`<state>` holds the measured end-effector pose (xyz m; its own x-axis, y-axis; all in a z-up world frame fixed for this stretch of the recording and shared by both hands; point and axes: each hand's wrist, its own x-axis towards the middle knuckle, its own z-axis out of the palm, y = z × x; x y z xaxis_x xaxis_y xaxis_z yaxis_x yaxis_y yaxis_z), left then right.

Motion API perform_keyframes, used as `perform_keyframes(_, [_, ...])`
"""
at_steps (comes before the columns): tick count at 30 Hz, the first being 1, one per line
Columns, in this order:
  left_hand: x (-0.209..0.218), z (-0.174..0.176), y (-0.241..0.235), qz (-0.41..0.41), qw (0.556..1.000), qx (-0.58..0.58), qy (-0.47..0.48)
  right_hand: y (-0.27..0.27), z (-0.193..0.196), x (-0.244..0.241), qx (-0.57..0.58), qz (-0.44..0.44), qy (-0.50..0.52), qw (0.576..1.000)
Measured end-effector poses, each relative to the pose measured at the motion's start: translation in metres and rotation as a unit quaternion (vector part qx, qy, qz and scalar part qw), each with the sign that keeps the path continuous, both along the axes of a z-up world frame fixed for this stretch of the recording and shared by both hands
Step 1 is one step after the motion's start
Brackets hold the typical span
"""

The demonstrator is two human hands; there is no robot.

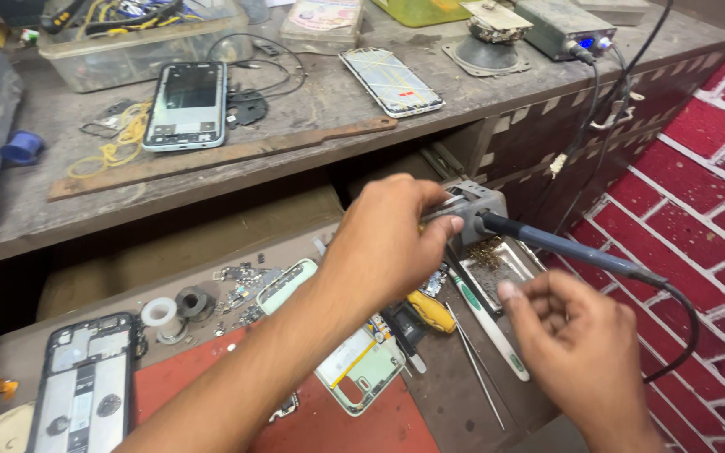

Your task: The person uses a hot air rework station to heat a small circuit board component while manipulating it with tweezers. They then apply flux from a syringe and use a soldering iron to work on the board. The person cleans the soldering iron tip on a sponge and continues the soldering process on the circuit board.

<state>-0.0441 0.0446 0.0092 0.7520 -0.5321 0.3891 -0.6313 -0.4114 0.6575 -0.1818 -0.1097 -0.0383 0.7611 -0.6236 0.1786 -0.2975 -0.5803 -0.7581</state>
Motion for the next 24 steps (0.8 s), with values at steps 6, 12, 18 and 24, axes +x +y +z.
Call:
perform_keyframes(6, [-0.043,0.008,0.039,-0.033,0.992,-0.093,0.081,0.028,-0.011,-0.017,0.171,0.151,-0.104,0.968])
perform_keyframes(12, [-0.081,0.003,0.087,-0.017,0.955,-0.215,0.205,0.063,-0.014,-0.011,0.225,0.344,-0.154,0.899])
perform_keyframes(18, [-0.085,-0.016,0.115,0.009,0.88,-0.313,0.358,0.092,-0.023,0.001,0.201,0.348,-0.097,0.91])
perform_keyframes(24, [-0.072,-0.014,0.128,0.123,0.938,-0.158,0.282,0.105,-0.022,0.019,0.119,0.359,-0.083,0.922])
